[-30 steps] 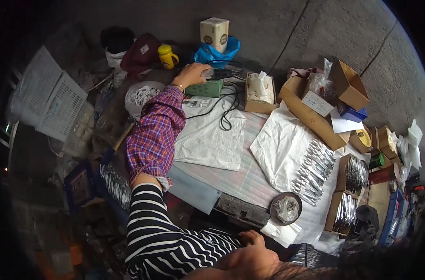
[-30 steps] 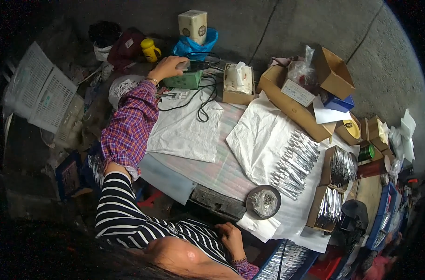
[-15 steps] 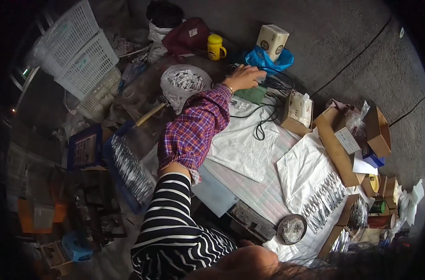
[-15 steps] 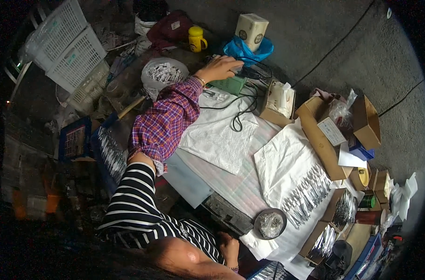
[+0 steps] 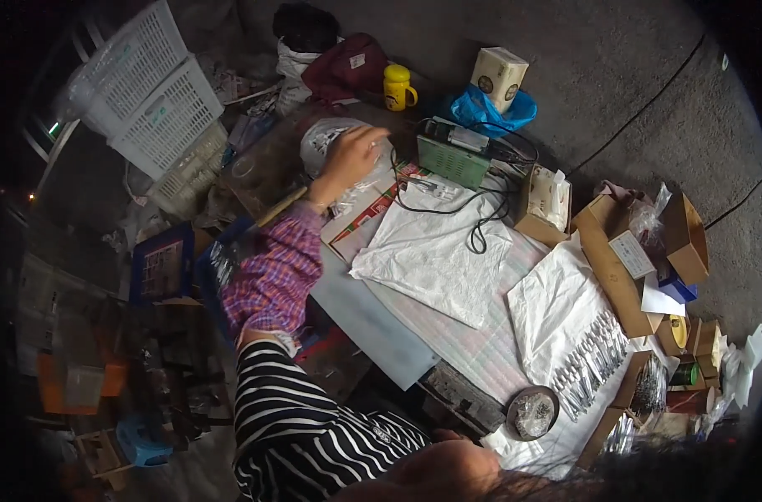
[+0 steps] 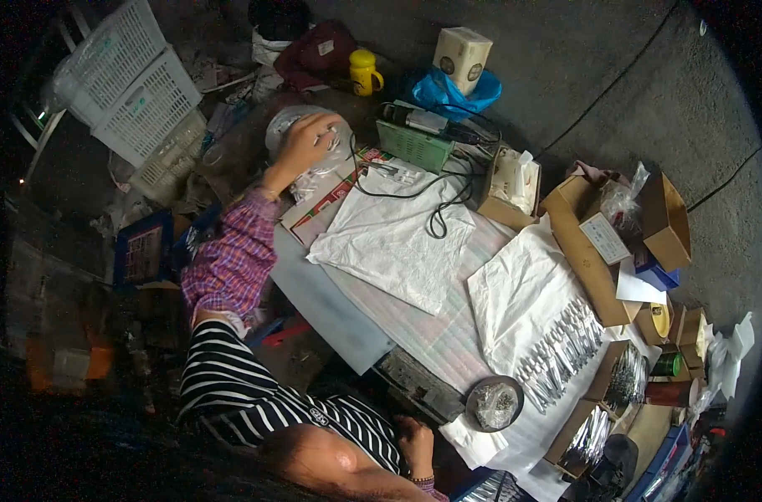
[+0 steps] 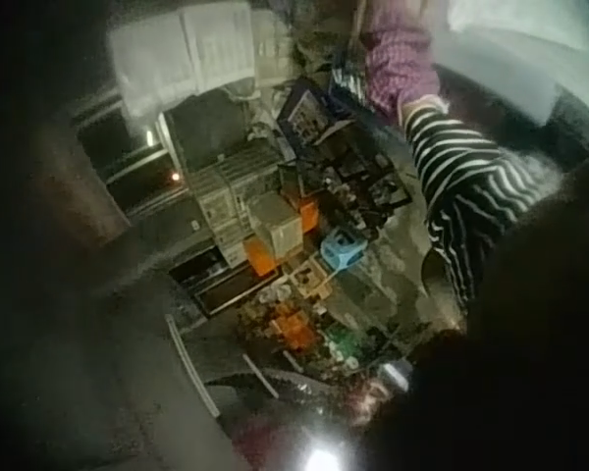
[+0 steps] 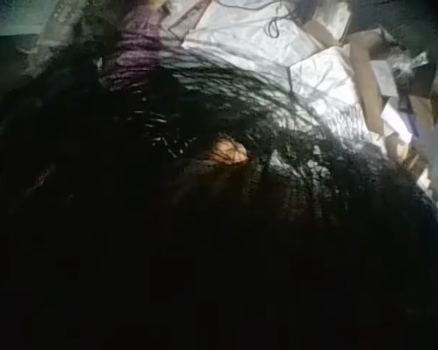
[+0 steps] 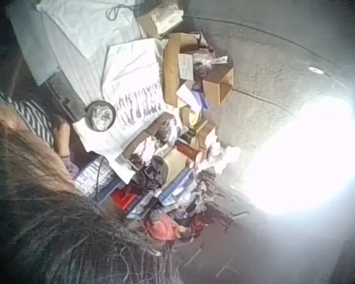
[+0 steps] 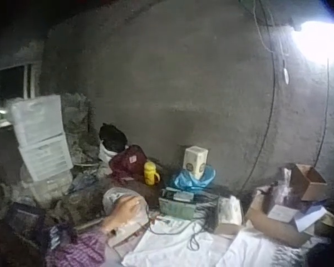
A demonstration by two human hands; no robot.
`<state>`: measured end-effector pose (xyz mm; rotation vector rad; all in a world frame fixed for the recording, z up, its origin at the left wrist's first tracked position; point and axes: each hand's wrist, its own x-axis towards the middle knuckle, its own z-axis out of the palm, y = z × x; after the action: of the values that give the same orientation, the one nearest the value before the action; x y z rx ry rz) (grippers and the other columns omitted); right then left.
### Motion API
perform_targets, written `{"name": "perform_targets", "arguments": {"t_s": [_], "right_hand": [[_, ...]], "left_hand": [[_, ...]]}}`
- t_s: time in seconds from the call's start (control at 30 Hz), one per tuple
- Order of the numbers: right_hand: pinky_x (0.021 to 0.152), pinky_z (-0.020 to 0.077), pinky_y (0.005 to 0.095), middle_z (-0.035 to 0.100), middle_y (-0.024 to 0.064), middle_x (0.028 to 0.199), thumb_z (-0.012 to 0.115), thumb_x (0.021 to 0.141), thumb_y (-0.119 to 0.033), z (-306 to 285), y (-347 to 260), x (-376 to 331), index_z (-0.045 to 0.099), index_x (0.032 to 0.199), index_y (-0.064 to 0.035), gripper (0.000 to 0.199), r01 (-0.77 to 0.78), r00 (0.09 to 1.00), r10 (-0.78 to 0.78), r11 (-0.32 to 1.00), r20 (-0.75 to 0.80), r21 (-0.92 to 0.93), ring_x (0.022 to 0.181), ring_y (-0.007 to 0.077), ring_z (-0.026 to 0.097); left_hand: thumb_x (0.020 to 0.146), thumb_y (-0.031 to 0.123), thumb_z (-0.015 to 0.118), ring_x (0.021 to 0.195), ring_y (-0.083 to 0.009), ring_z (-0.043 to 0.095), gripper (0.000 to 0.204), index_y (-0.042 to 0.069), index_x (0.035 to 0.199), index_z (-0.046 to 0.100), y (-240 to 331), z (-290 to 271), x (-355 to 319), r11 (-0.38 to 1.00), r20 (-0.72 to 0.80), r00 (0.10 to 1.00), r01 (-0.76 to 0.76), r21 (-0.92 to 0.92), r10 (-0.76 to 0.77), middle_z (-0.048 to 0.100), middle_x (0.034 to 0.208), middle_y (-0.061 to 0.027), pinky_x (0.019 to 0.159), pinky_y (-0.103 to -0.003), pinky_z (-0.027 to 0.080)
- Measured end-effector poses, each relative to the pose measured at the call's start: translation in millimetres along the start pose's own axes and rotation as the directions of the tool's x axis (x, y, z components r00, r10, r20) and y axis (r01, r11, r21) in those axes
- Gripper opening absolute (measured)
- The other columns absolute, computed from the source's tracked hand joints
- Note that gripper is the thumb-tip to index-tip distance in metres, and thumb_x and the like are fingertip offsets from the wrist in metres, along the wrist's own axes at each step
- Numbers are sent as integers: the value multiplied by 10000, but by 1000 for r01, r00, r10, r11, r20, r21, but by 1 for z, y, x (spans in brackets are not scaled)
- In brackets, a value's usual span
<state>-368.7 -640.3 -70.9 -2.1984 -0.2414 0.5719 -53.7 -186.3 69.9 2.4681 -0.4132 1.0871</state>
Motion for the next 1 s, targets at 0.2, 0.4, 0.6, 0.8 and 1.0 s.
{"name": "perform_targets", "arguments": {"t_s": [0.2,0.4,0.6,0.8,1.0], "right_hand": [[645,484,393,641,174,780,549,669,12,-2,-8,3,679,922,-76,298,41,998,-37,996,44,-73,730,342,600],[692,476,419,608,201,856,543,634,28,31,58,2,666,948,-83,355,180,984,-180,983,17,-46,793,385,580],[709,490,388,626,215,907,448,608,84,12,23,0,656,979,-29,440,128,992,-128,992,-1,-10,804,361,608],[757,499,347,654,211,868,418,610,92,10,24,-2,654,983,-2,451,30,1000,-30,995,-5,91,824,319,650],[685,485,347,656,185,868,436,638,93,17,39,0,660,978,-18,422,56,998,-57,997,9,60,770,297,643]], "left_hand": [[774,31,543,921,-340,571,233,14,997,610,-44,-26,-97,990,121,983,128,62,-134,584,972,-154,797,-378,464],[788,7,541,1020,-348,526,322,14,1108,570,-39,-19,-126,967,107,969,204,153,-222,557,1100,-163,869,-379,440],[761,26,566,910,-323,591,279,9,1036,606,-31,-29,-117,995,61,994,91,35,-94,608,1000,-164,791,-369,480],[860,89,595,714,-74,571,129,4,949,634,16,-92,-189,758,-19,789,583,-293,-614,633,829,-23,617,-222,460],[846,130,602,622,-134,580,141,0,899,613,58,-89,-328,480,373,523,852,-210,-766,628,720,-39,580,-265,468]]}}
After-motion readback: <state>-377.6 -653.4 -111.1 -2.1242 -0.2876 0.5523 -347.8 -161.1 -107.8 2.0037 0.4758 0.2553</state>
